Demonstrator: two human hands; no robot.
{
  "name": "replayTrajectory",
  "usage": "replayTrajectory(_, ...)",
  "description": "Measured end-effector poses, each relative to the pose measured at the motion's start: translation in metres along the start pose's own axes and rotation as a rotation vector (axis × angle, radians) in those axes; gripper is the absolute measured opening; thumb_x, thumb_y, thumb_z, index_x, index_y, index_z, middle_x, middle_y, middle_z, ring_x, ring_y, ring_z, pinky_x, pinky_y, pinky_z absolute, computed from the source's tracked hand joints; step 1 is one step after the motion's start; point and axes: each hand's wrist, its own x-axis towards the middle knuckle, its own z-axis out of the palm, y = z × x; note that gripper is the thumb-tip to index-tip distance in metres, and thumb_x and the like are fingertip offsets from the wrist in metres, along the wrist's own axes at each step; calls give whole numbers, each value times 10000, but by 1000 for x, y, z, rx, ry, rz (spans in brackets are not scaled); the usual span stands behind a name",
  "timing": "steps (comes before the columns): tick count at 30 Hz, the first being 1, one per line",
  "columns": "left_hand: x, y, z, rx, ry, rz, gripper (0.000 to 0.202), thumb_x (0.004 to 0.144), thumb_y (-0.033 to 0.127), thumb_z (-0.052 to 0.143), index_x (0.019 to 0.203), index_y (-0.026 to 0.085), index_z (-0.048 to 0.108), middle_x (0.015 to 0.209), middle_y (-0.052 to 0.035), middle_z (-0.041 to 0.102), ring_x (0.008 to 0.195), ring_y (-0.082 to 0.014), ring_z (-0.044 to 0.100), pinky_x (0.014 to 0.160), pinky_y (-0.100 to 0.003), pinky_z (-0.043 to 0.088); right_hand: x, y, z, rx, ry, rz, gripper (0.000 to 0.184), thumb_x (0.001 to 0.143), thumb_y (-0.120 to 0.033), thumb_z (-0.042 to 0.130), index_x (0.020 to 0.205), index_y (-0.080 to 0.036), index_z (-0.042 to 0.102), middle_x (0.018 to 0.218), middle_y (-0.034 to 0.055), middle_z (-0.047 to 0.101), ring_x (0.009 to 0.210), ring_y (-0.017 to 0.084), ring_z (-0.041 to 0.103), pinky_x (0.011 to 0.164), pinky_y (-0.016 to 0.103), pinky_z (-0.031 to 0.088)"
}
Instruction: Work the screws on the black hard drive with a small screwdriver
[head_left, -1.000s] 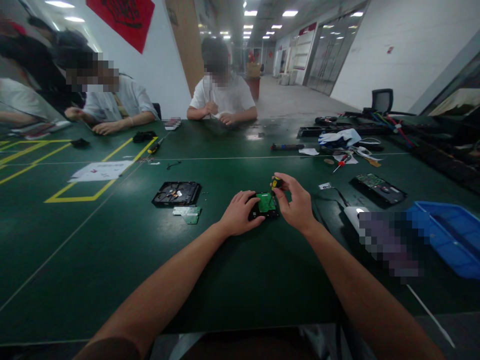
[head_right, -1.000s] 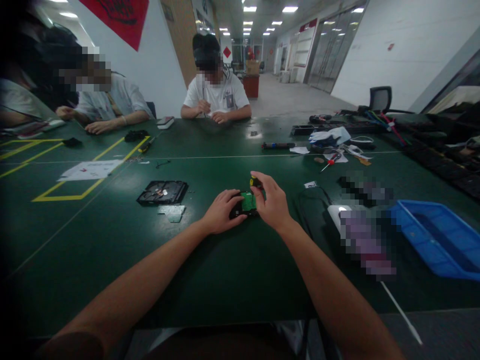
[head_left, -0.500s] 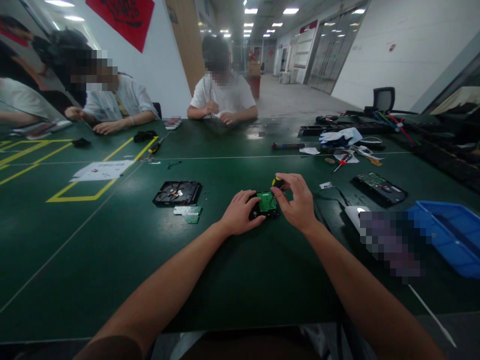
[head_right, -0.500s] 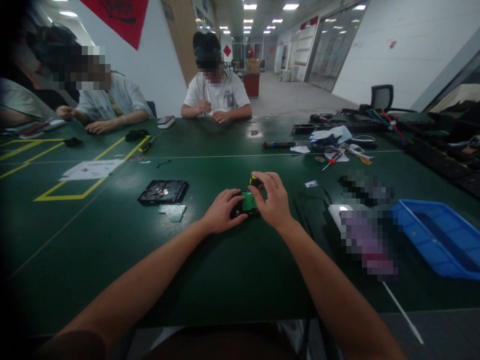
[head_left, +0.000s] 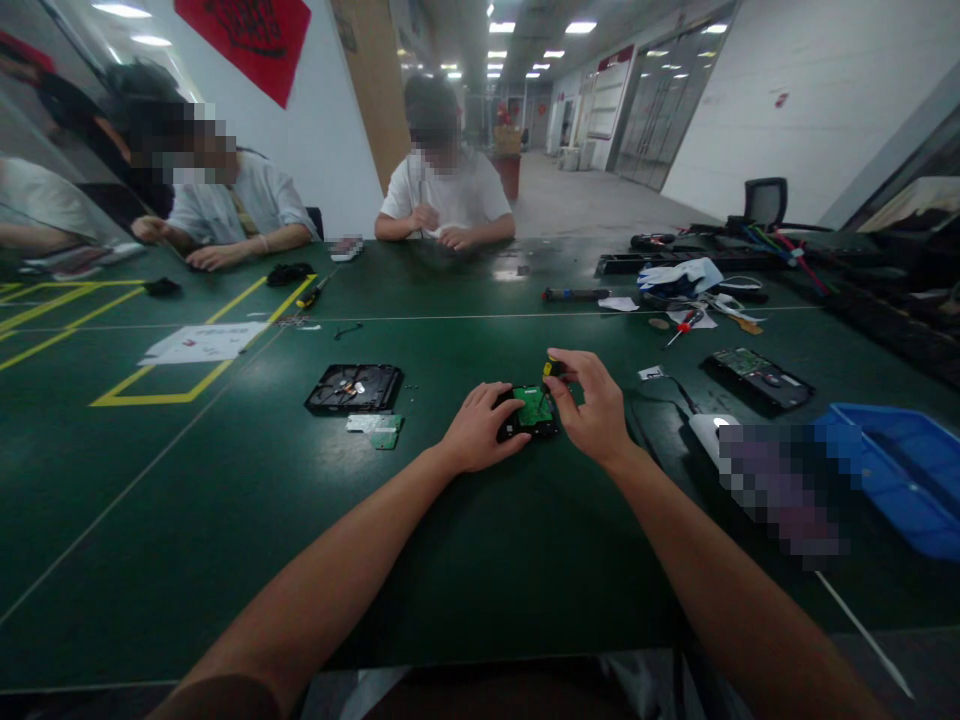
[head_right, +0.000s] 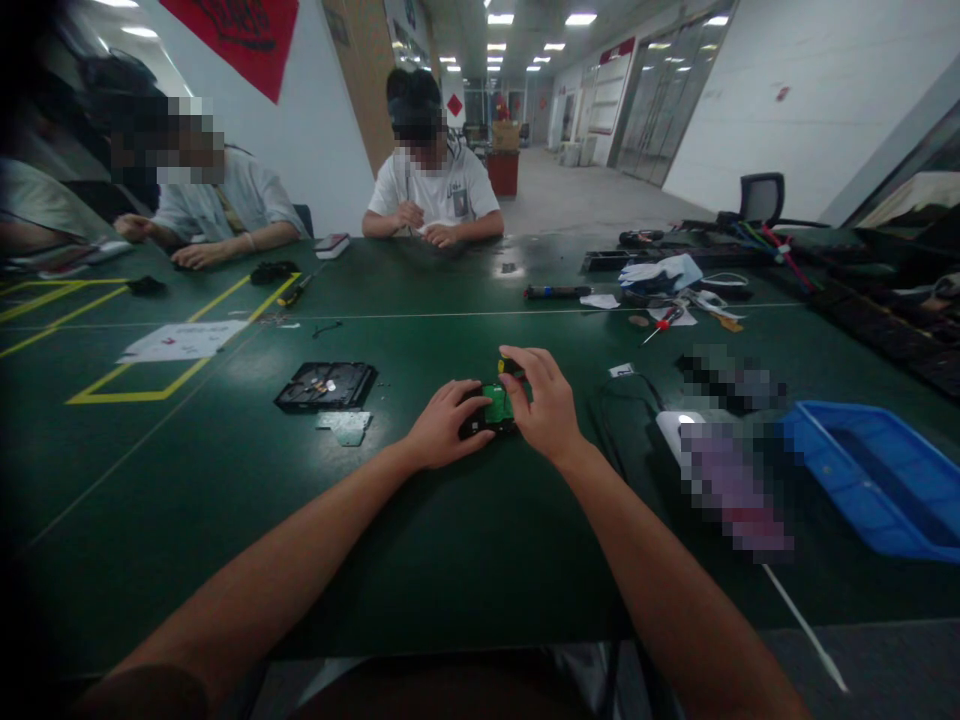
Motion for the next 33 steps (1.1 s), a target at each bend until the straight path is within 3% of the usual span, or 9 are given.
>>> replayTrajectory(10,0,-1,1,-21,5,-11,555,918,521,735,1390,251,627,1535,-151,521,1443,-392,478,1235,-651,364,1,-3,-1,16,25,-8,360,1013,-260,639,1364,-332,609,1231,76,653,1067,247,676,844,433,652)
replayTrajectory(19,0,0,-1,-12,-5,-15,568,927,530,722,1405,242,617,1541,-152,513,1451,-386,472,1243,-645,362,-1,-1,0,-6,-15,19,402,1038,-238,544,1425,-343,574,1286,69,695,1068,259,704,966,508,615)
replayTrajectory(26,1,1,-2,0,-14,-8,568,927,521,723,1398,222,617,1544,-163,509,1448,-386,472,1245,-629,365,1,-4,-1,-15,43,-3,369,1011,-270,647,1373,-314,587,1207,79,655,1012,240,676,824,431,636)
replayTrajectory(33,1,2,-3,15,-22,-15,559,933,520,712,1391,212,625,1537,-169,514,1455,-384,469,1257,-620,346,2,-5,-1,-31,59,-13,339,1001,-312,681,1333,-316,616,1174,79,645,988,242,678,822,441,635)
